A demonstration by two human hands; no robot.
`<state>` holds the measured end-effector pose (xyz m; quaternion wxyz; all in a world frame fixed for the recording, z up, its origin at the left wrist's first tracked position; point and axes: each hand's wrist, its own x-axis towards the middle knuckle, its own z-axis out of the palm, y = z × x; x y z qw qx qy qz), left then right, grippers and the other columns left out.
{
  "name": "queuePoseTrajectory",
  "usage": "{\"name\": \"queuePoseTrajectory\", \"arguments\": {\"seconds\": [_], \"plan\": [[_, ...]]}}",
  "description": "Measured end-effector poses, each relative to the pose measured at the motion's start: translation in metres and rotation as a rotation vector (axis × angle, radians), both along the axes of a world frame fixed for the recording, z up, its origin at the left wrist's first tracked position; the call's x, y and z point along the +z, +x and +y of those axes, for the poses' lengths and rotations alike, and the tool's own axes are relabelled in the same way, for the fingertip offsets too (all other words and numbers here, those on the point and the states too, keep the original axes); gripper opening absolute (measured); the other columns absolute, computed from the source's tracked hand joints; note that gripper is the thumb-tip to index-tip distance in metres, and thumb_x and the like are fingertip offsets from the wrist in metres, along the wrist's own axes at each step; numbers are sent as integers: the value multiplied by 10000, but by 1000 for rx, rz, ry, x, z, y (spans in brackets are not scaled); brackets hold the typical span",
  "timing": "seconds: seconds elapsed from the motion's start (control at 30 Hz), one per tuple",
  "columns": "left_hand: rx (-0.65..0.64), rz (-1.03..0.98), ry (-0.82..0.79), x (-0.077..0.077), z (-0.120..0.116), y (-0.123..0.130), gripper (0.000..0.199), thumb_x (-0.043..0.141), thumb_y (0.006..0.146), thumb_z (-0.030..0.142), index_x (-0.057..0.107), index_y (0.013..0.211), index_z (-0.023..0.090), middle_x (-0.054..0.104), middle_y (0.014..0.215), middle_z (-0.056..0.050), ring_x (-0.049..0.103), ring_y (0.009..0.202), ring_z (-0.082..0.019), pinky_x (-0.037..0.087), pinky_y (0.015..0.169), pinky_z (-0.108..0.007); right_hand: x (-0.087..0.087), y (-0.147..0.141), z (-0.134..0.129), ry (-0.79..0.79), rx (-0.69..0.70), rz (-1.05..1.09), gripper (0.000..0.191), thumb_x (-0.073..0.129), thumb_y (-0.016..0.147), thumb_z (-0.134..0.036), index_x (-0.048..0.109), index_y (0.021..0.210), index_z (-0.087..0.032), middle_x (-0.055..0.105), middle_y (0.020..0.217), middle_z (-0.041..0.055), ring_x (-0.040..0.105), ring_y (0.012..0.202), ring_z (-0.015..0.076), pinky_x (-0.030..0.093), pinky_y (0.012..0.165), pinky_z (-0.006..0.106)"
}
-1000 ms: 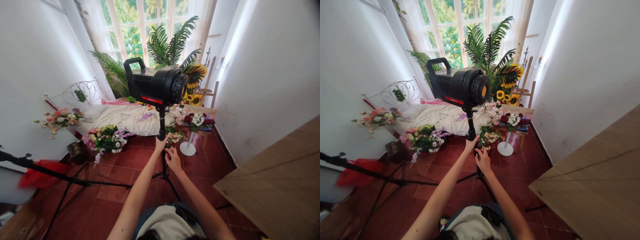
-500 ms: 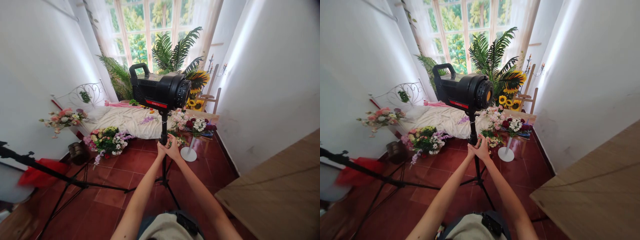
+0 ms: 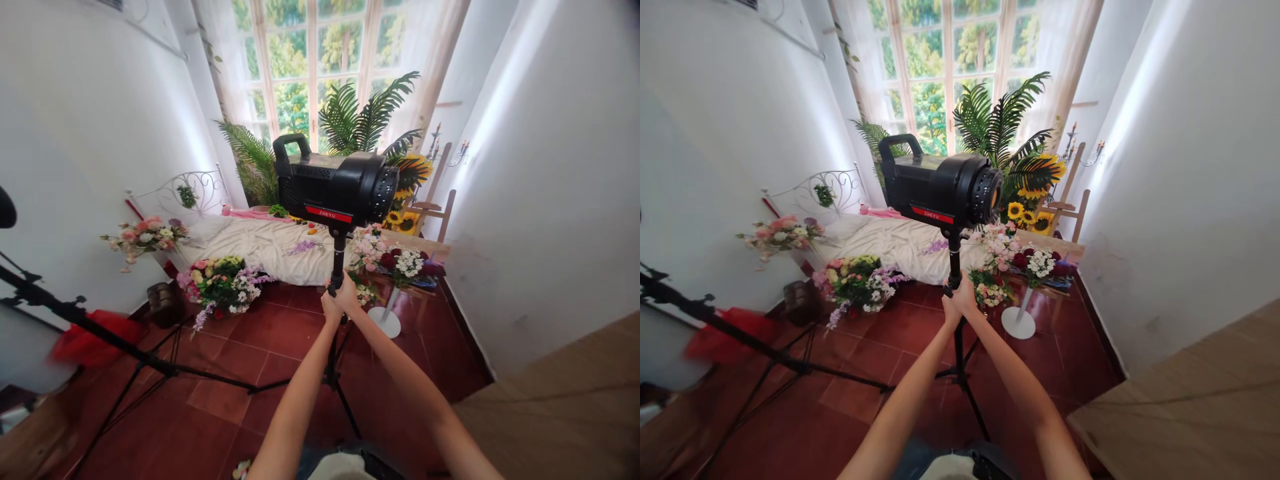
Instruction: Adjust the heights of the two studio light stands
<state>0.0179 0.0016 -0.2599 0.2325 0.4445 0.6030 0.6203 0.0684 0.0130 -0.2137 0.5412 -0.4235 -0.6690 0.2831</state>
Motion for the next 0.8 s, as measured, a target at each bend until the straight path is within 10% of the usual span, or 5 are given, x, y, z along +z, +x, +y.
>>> {"name": "queuePoseTrajectory", "arguments": {"seconds": [0.3, 0.63, 0.8], "plan": [[2, 121, -13, -4, -4, 1, 95, 547, 691, 207, 613, 655, 147, 628, 579, -36, 552, 562, -141, 362, 518, -204, 41, 2, -3, 41, -15, -53, 253, 551, 709, -402, 495, 822, -183, 562, 666, 7, 520, 604, 154, 415, 584, 259], [-26, 30, 54, -5, -5, 3, 217, 538, 770, 356, 631, 719, 167, 639, 617, -17, 568, 561, -127, 402, 554, -208, 151, -5, 17, 267, -21, 17, 286, 610, 690, -415, 479, 818, -195, 589, 731, 20, 554, 645, 162, 449, 630, 280], [-23, 22, 72, -8, -3, 4, 205, 530, 777, 331, 642, 751, 162, 639, 623, -20, 581, 577, -132, 415, 573, -212, 156, -6, 22, 297, -65, 3, 297, 607, 694, -435, 486, 816, -194, 609, 769, 35, 574, 692, 175, 450, 653, 290]]}}
